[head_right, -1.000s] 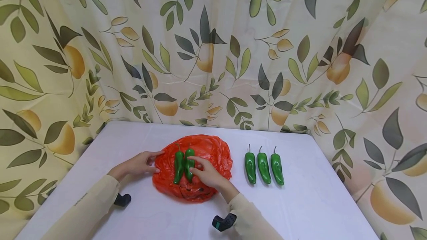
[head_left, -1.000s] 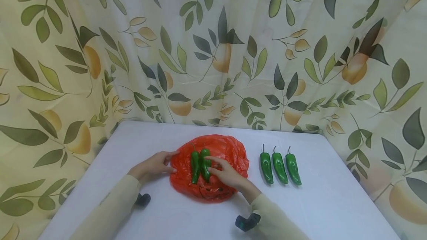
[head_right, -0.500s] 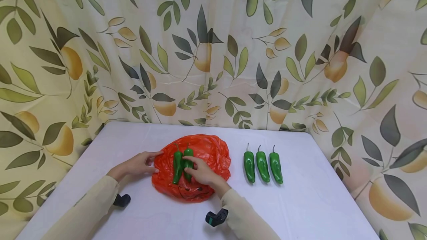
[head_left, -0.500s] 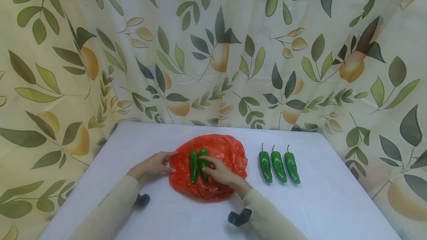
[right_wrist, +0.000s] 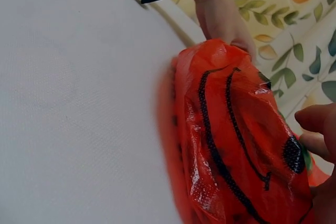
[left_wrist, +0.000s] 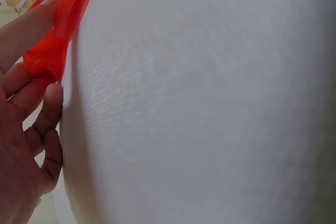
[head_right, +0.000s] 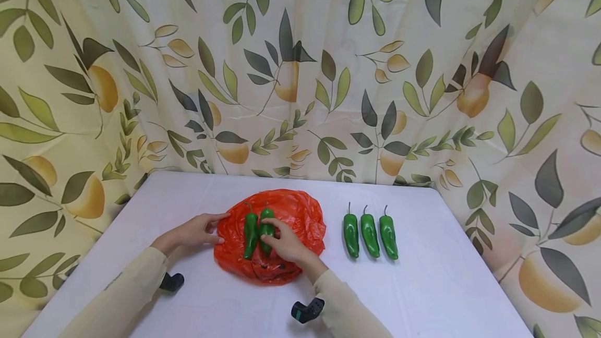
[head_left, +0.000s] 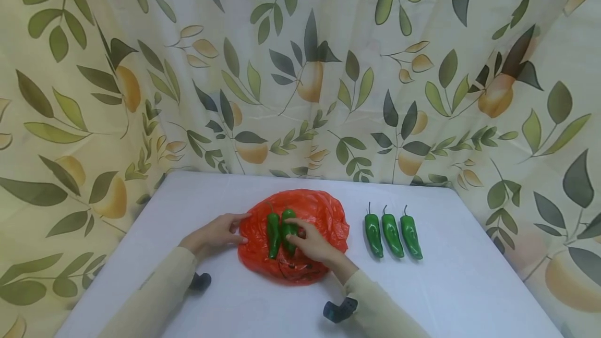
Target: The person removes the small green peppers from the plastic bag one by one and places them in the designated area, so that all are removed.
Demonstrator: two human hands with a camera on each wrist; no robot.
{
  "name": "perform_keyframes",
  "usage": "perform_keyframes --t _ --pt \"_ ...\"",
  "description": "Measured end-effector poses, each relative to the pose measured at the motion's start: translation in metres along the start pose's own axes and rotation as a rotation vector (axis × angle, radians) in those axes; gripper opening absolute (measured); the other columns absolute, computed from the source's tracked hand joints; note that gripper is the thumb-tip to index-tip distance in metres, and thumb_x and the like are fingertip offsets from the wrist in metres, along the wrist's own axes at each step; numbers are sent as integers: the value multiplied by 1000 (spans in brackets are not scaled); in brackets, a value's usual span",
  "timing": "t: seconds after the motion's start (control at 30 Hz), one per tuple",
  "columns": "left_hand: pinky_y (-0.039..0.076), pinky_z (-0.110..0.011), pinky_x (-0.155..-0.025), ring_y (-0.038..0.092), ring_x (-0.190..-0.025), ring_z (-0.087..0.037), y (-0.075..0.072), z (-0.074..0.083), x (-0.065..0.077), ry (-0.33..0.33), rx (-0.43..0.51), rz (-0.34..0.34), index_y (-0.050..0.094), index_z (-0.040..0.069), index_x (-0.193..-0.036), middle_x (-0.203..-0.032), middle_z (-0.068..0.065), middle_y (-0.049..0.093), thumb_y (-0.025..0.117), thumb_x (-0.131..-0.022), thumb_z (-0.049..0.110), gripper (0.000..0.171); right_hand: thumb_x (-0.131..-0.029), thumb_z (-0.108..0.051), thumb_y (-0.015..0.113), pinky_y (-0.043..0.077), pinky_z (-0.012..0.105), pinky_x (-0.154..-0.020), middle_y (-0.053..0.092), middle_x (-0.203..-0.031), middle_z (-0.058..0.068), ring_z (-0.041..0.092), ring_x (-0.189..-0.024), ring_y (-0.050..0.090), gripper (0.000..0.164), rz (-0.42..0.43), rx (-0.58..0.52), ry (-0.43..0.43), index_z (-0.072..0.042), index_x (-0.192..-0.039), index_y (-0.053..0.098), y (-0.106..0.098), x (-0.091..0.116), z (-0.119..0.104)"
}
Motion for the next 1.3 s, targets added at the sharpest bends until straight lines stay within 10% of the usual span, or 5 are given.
perform_keyframes --t 0.57,1.3 --pt "46 -54 -110 51 -130 -25 0 4 1 -7 9 10 47 31 -152 -150 -4 53 81 -85 30 75 -100 -19 63 55 53 -100 51 -147 13 37 -135 49 38 127 -88 -31 -20 -137 56 -22 14 -2" --pt "42 -59 -113 47 -139 -32 0 -2 -3 -25 20 -12 47 33 -152 -154 -6 50 82 -83 33 77 -99 -9 60 53 37 -92 56 -129 19 29 -117 54 38 216 -174 -8 -19 -126 36 -35 17 3"
Point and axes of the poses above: each hand's wrist, its own x-axis away from the middle knuckle, its own y-axis out of the palm, z = x × y, the point moved 3 cm from there along -x, towards the middle knuckle
